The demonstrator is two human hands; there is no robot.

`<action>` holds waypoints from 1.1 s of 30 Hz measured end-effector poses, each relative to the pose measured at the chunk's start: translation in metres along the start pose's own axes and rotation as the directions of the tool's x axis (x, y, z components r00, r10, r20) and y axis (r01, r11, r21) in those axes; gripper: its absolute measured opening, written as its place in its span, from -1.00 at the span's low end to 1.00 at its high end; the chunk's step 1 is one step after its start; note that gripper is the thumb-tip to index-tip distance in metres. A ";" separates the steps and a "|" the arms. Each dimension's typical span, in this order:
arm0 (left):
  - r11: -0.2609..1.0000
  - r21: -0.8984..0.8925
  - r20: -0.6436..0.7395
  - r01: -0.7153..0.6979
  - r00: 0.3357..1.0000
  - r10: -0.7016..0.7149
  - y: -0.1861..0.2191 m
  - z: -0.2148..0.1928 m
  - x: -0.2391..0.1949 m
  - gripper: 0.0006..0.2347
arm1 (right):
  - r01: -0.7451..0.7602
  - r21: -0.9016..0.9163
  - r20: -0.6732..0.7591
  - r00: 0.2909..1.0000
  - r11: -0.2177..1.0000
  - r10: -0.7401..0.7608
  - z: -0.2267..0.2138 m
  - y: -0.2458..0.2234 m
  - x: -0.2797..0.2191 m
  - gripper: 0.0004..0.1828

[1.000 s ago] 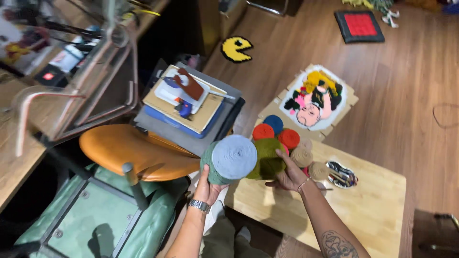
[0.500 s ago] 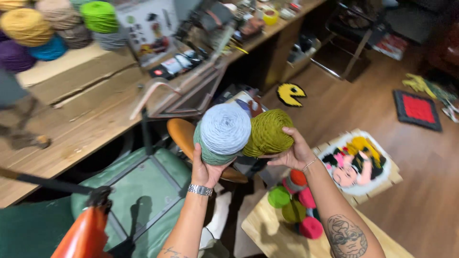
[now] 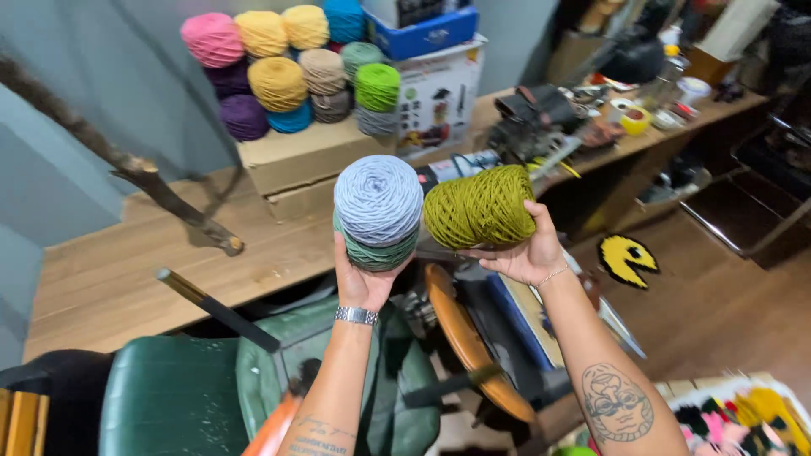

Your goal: Organizing and stacking colorful yarn balls onto a cardboard box display.

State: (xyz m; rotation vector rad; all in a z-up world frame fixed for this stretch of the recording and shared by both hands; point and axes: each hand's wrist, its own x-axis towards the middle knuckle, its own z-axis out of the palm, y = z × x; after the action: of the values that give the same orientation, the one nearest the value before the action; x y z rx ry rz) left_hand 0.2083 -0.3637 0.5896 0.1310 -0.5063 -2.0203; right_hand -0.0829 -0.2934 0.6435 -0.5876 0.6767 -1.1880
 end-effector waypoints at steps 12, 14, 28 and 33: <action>0.990 0.050 -0.137 -0.134 0.981 0.140 0.150 -0.116 0.093 -0.18 | 0.023 0.122 0.085 0.996 0.992 -0.034 0.060 0.020 0.252 0.05; 0.988 0.041 -0.158 -0.147 0.976 0.151 0.160 -0.132 0.099 -0.18 | 0.018 0.122 0.060 0.998 0.992 -0.026 0.061 0.027 0.286 0.05; 0.976 0.057 -0.274 -0.211 0.937 0.218 0.205 -0.186 0.123 -0.16 | 0.053 -0.057 -0.510 0.857 0.997 -0.074 0.097 0.040 0.486 0.10; 0.975 0.041 -0.306 -0.219 0.926 0.221 0.208 -0.194 0.134 -0.18 | 0.107 -0.152 -0.626 0.759 0.983 -0.179 0.095 0.044 0.504 0.02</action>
State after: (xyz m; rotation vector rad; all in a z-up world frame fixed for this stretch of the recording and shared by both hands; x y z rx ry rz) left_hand 0.3720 -0.6215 0.5143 0.3724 -0.3116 -1.7371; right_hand 0.1287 -0.7594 0.5922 -0.3113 1.3039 -1.5198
